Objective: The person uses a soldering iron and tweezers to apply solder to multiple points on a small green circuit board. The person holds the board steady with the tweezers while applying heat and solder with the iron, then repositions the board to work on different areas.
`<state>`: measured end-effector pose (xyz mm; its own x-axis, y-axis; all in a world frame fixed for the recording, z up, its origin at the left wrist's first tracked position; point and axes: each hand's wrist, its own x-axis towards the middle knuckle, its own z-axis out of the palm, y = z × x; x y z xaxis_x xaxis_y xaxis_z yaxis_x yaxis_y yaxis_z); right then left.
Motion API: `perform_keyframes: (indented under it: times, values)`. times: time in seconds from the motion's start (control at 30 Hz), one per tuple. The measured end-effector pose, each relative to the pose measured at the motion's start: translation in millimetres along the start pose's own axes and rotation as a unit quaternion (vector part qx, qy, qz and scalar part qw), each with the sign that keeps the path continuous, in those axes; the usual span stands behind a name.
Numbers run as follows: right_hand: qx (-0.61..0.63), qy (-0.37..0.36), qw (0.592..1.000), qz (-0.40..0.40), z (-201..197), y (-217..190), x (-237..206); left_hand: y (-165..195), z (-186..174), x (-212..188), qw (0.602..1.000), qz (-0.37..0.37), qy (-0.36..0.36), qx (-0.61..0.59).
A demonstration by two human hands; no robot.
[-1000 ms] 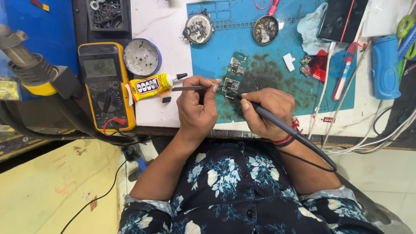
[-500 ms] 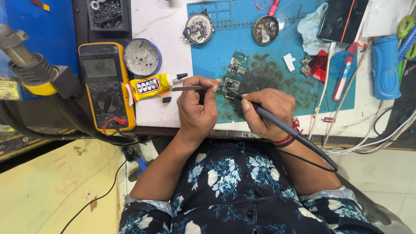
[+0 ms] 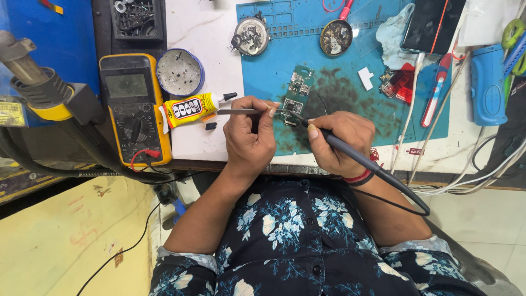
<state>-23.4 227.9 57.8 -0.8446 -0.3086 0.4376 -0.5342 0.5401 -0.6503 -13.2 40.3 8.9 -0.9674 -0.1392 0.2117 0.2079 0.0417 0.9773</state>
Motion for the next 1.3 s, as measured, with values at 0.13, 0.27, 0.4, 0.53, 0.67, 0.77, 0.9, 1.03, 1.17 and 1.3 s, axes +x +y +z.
perform_keyframes:
  times: [0.13, 0.27, 0.4, 0.53, 0.67, 0.77, 0.9, 1.03, 1.17, 1.3]
  values:
    - [0.003, 0.009, 1.0, 0.001, -3.1, -0.8, -5.1, 1.9, 3.8, -5.8, 1.0, 0.003, -0.002, 0.011]
    - [0.006, -0.006, 1.0, -0.001, -1.4, -1.4, -3.3, 1.1, 1.2, -3.9, 1.0, 0.004, -0.001, 0.016]
    - [0.009, 0.001, 1.0, 0.001, 0.1, 1.5, 3.4, -0.5, 1.4, 3.1, 1.0, 0.006, -0.001, 0.016]
    - [0.008, 0.003, 1.0, 0.0, -4.3, 5.6, 0.1, 0.5, 7.8, -0.2, 1.0, 0.001, 0.001, 0.02]
    - [0.011, 0.002, 1.0, 0.004, -14.7, -1.7, -23.6, 4.9, 15.4, -22.8, 1.0, 0.007, 0.002, 0.02]
    - [0.009, 0.0, 1.0, 0.007, -22.2, -11.6, -44.2, 10.0, 19.3, -47.0, 1.0, 0.004, 0.001, 0.021]
    - [0.009, -0.005, 1.0, 0.012, -28.4, -15.8, -61.3, 12.8, 24.9, -63.8, 1.0, 0.011, -0.002, 0.017]
    - [0.01, 0.002, 1.0, 0.011, -39.1, -11.7, -71.1, 16.6, 36.9, -70.7, 1.0, -0.003, -0.003, 0.02]
    - [0.013, -0.002, 1.0, 0.013, -36.5, -19.0, -64.5, 19.6, 37.2, -69.5, 1.0, -0.003, 0.003, 0.007]
    - [0.018, 0.003, 1.0, 0.025, 13.3, -35.9, -30.1, 12.7, -13.4, -36.7, 1.0, -0.022, 0.003, 0.013]
